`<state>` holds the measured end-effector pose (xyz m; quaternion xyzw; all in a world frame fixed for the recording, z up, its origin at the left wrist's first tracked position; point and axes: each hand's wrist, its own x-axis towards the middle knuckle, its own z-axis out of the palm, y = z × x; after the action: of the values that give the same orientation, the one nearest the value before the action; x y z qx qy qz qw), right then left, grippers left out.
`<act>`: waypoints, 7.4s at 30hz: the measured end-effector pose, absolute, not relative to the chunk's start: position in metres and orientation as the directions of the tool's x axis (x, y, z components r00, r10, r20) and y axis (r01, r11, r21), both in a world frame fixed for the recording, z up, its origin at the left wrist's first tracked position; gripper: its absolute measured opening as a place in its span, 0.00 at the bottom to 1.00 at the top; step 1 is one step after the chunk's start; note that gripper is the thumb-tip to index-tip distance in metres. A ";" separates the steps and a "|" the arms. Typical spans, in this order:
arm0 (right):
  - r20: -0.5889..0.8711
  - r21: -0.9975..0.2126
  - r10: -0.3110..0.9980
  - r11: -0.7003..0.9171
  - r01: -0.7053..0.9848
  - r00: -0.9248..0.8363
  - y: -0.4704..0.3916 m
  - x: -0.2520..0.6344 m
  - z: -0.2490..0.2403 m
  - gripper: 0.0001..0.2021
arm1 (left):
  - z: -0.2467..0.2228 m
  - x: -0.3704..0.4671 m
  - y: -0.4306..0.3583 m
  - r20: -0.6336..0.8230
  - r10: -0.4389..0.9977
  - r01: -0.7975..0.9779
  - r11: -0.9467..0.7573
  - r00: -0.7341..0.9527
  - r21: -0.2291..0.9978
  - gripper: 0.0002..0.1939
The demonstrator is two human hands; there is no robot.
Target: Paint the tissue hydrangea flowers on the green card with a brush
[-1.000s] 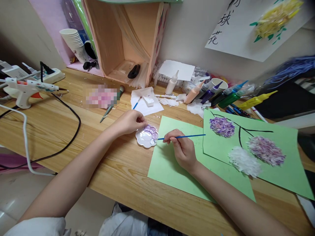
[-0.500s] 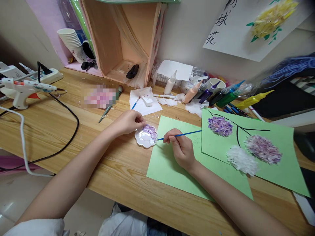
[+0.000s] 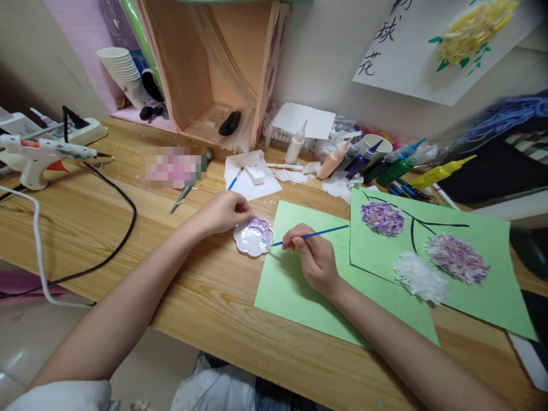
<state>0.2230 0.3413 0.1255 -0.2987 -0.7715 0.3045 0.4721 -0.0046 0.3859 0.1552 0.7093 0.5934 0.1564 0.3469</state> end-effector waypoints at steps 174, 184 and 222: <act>0.558 -0.723 0.726 0.663 0.194 -0.402 0.344 0.226 0.125 0.12 | 0.152 0.004 0.387 -0.158 0.977 0.573 0.047 0.146 0.818 0.20; 0.590 -0.705 0.714 0.683 0.191 -0.376 0.343 0.226 0.125 0.11 | 0.153 0.005 0.387 -0.154 0.979 0.579 0.051 0.131 0.814 0.20; 0.542 -0.755 0.763 0.626 0.195 -0.351 0.344 0.225 0.126 0.12 | 0.156 0.007 0.386 -0.162 0.979 0.578 0.062 0.124 0.814 0.18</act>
<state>0.2249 0.3442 0.1258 -0.3130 -0.7658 0.2983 0.4761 0.0075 0.3862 0.1557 0.6364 0.6115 0.2534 0.3961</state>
